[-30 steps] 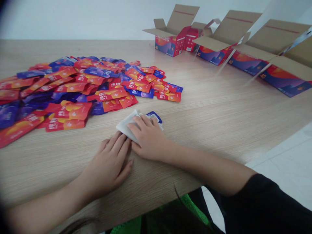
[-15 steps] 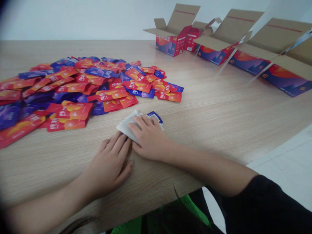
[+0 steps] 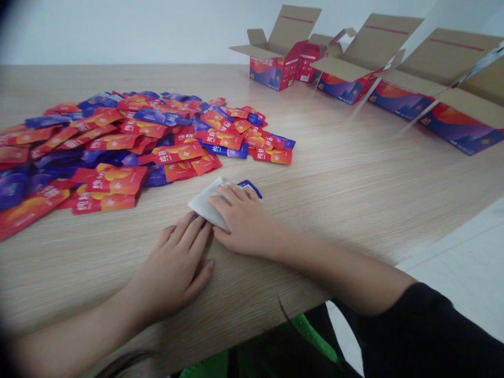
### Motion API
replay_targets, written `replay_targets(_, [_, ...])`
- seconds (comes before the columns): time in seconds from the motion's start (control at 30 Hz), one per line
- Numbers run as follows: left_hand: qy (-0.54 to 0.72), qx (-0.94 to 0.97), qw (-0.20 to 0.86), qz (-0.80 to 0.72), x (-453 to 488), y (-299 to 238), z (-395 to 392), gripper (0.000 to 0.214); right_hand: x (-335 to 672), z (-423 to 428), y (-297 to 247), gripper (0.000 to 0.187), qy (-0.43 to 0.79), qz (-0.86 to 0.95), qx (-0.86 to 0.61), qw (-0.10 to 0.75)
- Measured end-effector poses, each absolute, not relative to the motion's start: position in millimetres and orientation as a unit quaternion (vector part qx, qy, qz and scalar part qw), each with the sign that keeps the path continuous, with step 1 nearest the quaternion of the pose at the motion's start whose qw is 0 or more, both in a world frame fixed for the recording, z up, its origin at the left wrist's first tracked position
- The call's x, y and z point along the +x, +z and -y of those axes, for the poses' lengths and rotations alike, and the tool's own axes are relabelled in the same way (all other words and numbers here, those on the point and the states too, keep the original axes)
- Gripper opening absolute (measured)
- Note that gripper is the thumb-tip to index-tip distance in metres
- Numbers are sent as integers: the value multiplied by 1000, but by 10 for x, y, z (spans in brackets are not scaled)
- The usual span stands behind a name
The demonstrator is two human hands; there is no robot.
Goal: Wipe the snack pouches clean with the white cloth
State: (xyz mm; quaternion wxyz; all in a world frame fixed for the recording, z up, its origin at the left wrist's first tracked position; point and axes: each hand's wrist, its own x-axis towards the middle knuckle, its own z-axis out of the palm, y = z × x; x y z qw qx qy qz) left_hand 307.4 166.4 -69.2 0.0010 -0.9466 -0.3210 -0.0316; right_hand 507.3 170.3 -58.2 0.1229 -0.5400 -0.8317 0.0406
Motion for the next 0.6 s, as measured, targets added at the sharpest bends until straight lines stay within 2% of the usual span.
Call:
replay_targets(0.2, [-23, -947, 10, 320, 3073, -704, -1657, 64, 5215, -1809, -594, 52, 1, 768, -631, 108])
replay_targets(0.43, [-19, -945, -8, 325, 3093, -674, -1671, 60, 5091, -1694, -580, 52, 31, 846, -523, 102])
replay_targets(0.6, [-13, -945, -3, 327, 3092, -693, -1665, 65, 5260, -1815, -607, 59, 21, 780, -620, 84])
